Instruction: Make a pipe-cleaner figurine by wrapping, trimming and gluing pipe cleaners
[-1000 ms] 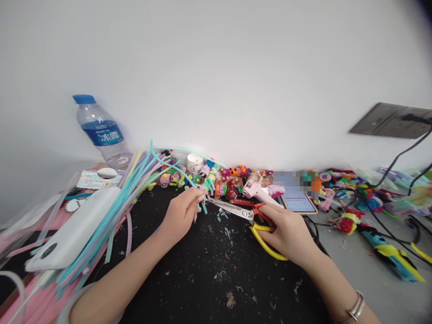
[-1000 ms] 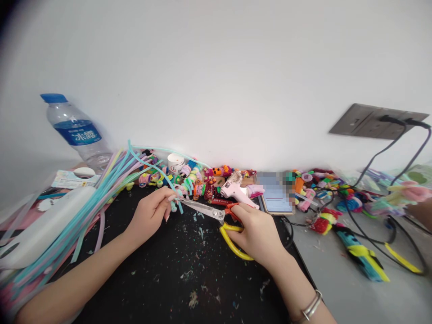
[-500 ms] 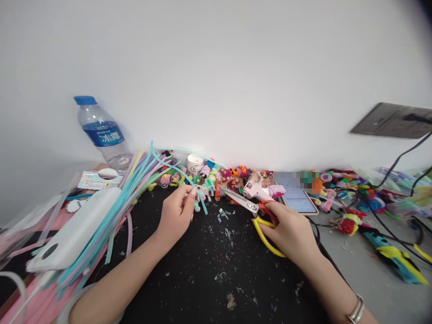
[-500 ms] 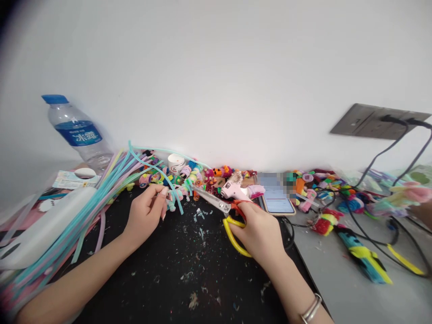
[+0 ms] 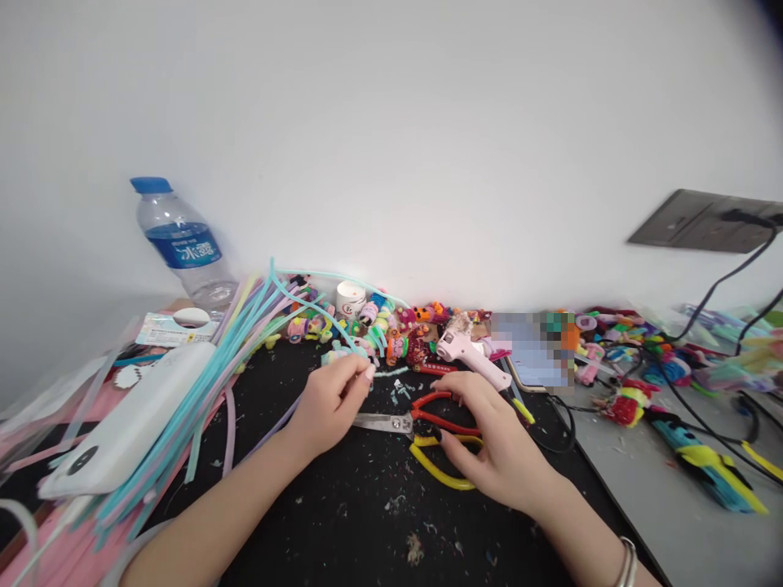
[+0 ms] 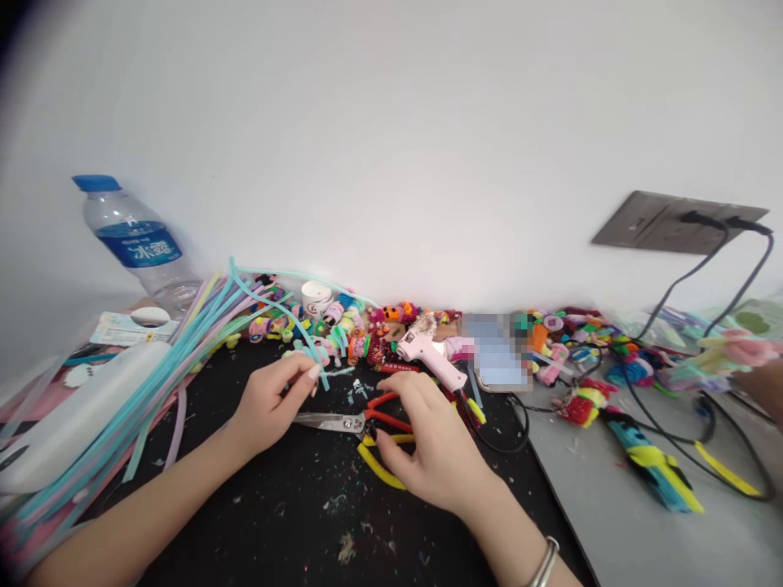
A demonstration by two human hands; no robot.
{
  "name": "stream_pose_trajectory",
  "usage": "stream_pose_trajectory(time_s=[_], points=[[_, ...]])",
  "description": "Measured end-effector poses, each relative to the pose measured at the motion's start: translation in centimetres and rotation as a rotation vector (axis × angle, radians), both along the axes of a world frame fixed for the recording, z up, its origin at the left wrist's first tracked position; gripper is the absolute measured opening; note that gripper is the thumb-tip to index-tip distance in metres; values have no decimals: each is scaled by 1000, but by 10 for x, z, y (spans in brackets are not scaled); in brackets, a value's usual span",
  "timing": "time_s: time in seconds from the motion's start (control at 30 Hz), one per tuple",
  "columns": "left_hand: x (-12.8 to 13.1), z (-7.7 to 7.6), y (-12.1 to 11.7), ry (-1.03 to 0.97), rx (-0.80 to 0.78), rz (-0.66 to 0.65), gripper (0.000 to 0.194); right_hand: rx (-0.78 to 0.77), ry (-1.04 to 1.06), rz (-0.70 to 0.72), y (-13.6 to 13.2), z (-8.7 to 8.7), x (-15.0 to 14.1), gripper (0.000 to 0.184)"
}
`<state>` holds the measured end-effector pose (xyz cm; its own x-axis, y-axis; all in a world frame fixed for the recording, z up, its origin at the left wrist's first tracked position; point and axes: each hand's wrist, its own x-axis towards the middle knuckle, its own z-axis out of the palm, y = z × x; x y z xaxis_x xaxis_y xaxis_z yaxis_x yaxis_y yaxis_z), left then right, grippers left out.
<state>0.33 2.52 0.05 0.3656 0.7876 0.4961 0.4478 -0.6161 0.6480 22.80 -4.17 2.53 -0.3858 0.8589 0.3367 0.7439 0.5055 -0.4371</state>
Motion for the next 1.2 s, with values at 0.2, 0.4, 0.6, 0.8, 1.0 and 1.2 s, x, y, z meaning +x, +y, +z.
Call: stream_pose_trajectory(time_s=[0.2, 0.4, 0.6, 0.8, 1.0, 1.2], points=[[15, -2, -17, 114, -69, -310, 17, 125, 9, 81, 2, -20, -20, 17], [21, 1, -22, 103, -187, -356, 20, 108, -52, 163, 6, -23, -21, 27], [15, 1, -12, 32, -189, -217, 24, 74, 210, -19, 9, -20, -3, 18], [14, -1, -12, 18, -200, -200, 24, 8, 214, -88, 9, -25, -11, 9], [16, 2, -17, 116, -206, -280, 20, -18, 189, -14, 7, -28, -23, 20], [17, -2, -18, 121, -96, -426, 19, -100, 196, 65, 2, -26, -23, 23]])
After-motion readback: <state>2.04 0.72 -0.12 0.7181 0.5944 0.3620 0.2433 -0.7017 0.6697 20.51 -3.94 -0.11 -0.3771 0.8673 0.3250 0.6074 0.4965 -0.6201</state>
